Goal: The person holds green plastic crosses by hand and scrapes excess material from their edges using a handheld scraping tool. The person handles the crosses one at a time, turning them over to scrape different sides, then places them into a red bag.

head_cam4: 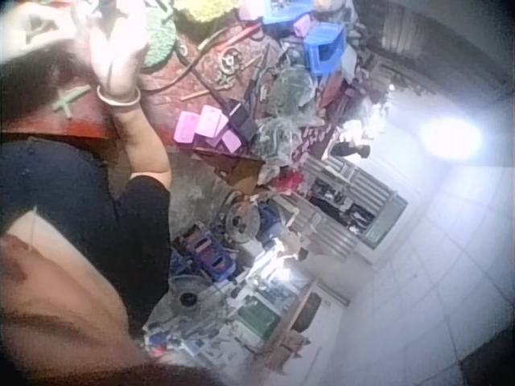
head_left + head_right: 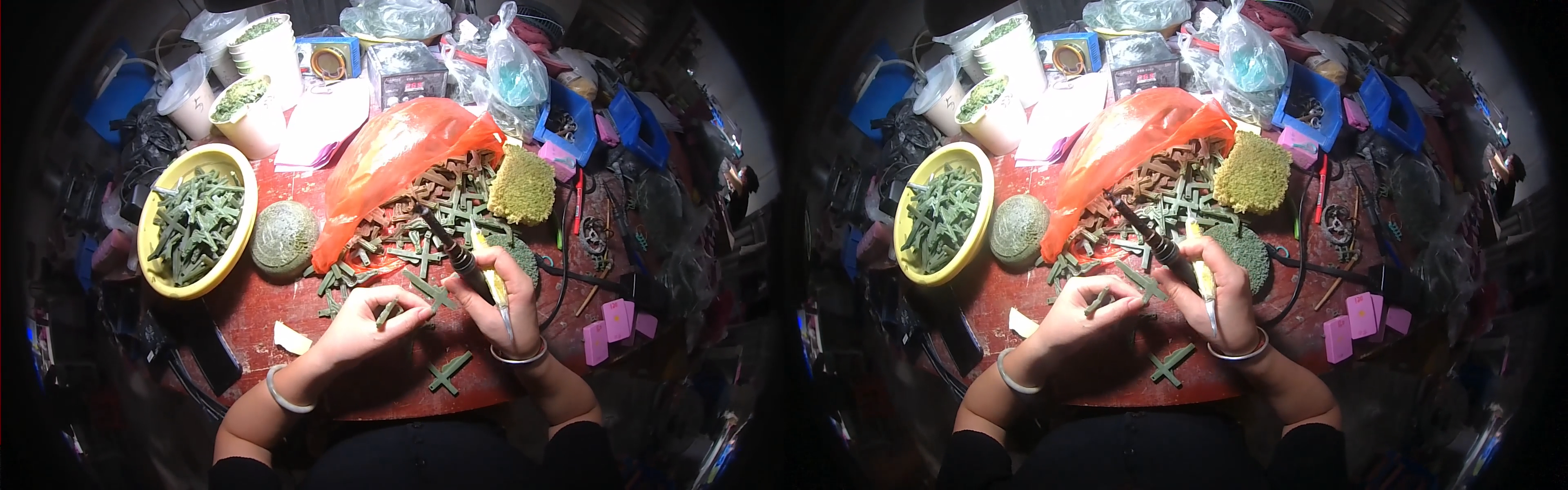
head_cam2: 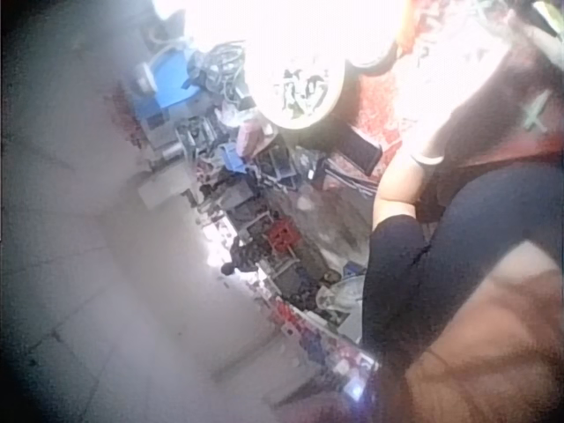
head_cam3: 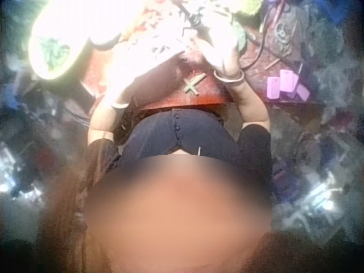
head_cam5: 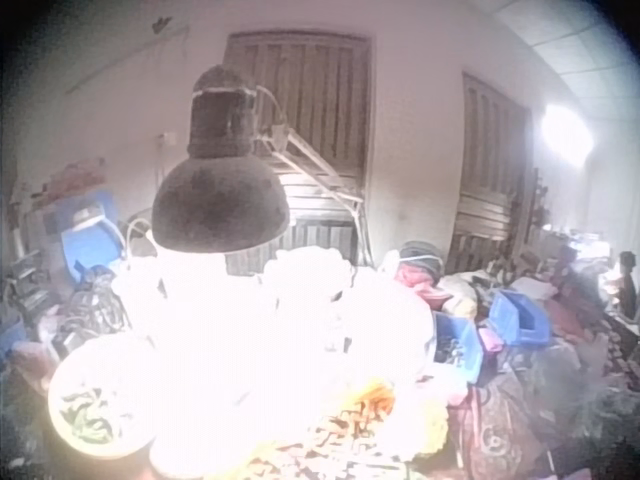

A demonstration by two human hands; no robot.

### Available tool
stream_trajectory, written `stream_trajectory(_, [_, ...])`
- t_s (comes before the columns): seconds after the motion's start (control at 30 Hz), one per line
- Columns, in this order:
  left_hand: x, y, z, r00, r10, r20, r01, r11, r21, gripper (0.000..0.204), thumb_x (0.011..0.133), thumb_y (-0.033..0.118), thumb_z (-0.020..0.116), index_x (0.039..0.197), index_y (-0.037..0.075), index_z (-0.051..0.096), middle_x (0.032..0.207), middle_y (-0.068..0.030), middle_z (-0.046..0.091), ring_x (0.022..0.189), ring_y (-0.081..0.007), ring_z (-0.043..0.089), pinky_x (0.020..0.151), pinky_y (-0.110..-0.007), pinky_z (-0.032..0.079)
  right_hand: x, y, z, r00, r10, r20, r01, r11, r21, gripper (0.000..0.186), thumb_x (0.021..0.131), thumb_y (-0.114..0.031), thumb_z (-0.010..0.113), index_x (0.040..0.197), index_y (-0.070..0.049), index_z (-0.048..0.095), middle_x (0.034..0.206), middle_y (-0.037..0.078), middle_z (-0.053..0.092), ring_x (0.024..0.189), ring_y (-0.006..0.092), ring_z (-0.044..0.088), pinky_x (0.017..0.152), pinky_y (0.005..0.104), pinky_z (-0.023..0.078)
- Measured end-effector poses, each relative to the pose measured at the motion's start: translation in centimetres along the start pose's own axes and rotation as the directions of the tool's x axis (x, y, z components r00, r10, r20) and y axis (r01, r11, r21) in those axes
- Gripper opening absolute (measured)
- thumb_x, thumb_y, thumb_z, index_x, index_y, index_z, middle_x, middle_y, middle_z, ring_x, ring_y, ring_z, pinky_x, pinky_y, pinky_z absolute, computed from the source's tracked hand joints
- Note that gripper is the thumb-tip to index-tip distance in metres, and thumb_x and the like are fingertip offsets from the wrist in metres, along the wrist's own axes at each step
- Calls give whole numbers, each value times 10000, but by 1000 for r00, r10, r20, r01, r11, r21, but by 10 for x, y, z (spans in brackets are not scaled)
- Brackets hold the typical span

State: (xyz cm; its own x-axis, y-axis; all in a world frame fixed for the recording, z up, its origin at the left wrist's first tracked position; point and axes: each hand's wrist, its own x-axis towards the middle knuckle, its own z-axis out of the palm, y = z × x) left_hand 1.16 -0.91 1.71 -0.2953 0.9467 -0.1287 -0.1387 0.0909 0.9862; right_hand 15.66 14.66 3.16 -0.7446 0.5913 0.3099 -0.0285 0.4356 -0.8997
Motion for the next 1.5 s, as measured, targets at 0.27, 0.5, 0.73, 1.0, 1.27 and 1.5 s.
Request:
stream_trajectory(0.27, [0, 0, -6, 970, -221, -96, 184, 936, -300, 140, 967, 203, 660, 1040, 83, 658, 734, 29, 623, 518, -13, 461, 446, -181, 329, 0, 0, -2, 989, 116, 88, -129, 979, 157, 187, 863, -11, 739, 986, -28, 599, 886, 37, 654, 822, 92, 606, 730, 258, 502])
stream_trajectory(0.5, [0, 5, -6, 969, -247, 29, 247, 939, -238, 130, 952, 200, 680, 987, 75, 687, 749, 37, 631, 562, -10, 478, 488, -180, 349, 0, 0, -2, 987, 124, 106, -138, 982, 133, 167, 871, -21, 732, 985, -31, 611, 887, 36, 658, 826, 97, 613, 750, 262, 500])
stream_trajectory(0.73, [-3, 7, -5, 979, -196, 63, 205, 949, -239, 154, 949, 153, 678, 1046, 36, 698, 873, -16, 707, 726, -40, 603, 627, -194, 465, 0, -7, -1, 984, 164, 68, -172, 973, 150, 139, 911, -8, 688, 1002, -11, 584, 904, 58, 677, 813, 101, 652, 724, 247, 522])
stream_trajectory(1.0, [-3, 5, -4, 986, -118, -119, 79, 954, -290, 141, 958, 87, 647, 1063, -1, 681, 949, -76, 717, 838, -92, 669, 731, -224, 529, 1, -2, -5, 991, 133, 34, -137, 975, 177, 198, 879, 40, 701, 1012, -7, 561, 901, 40, 684, 781, 81, 636, 717, 221, 510])
stream_trajectory(1.27, [-2, 1, -2, 982, 58, -178, -85, 985, -147, 135, 952, 63, 648, 1058, -9, 691, 935, -59, 711, 827, -86, 659, 722, -216, 528, 2, -1, -2, 989, 148, -2, -142, 957, 253, 208, 888, 56, 676, 1048, 5, 554, 922, 57, 689, 829, 101, 656, 756, 231, 513])
stream_trajectory(1.5, [-5, 10, 1, 958, 87, -273, -87, 996, 13, 119, 939, 38, 653, 1041, 1, 702, 920, -51, 709, 786, -84, 670, 692, -222, 537, 2, -12, -8, 993, 8, -114, 2, 996, 89, 368, 884, 45, 678, 1217, 22, 524, 941, 84, 700, 841, 95, 643, 730, 236, 513])
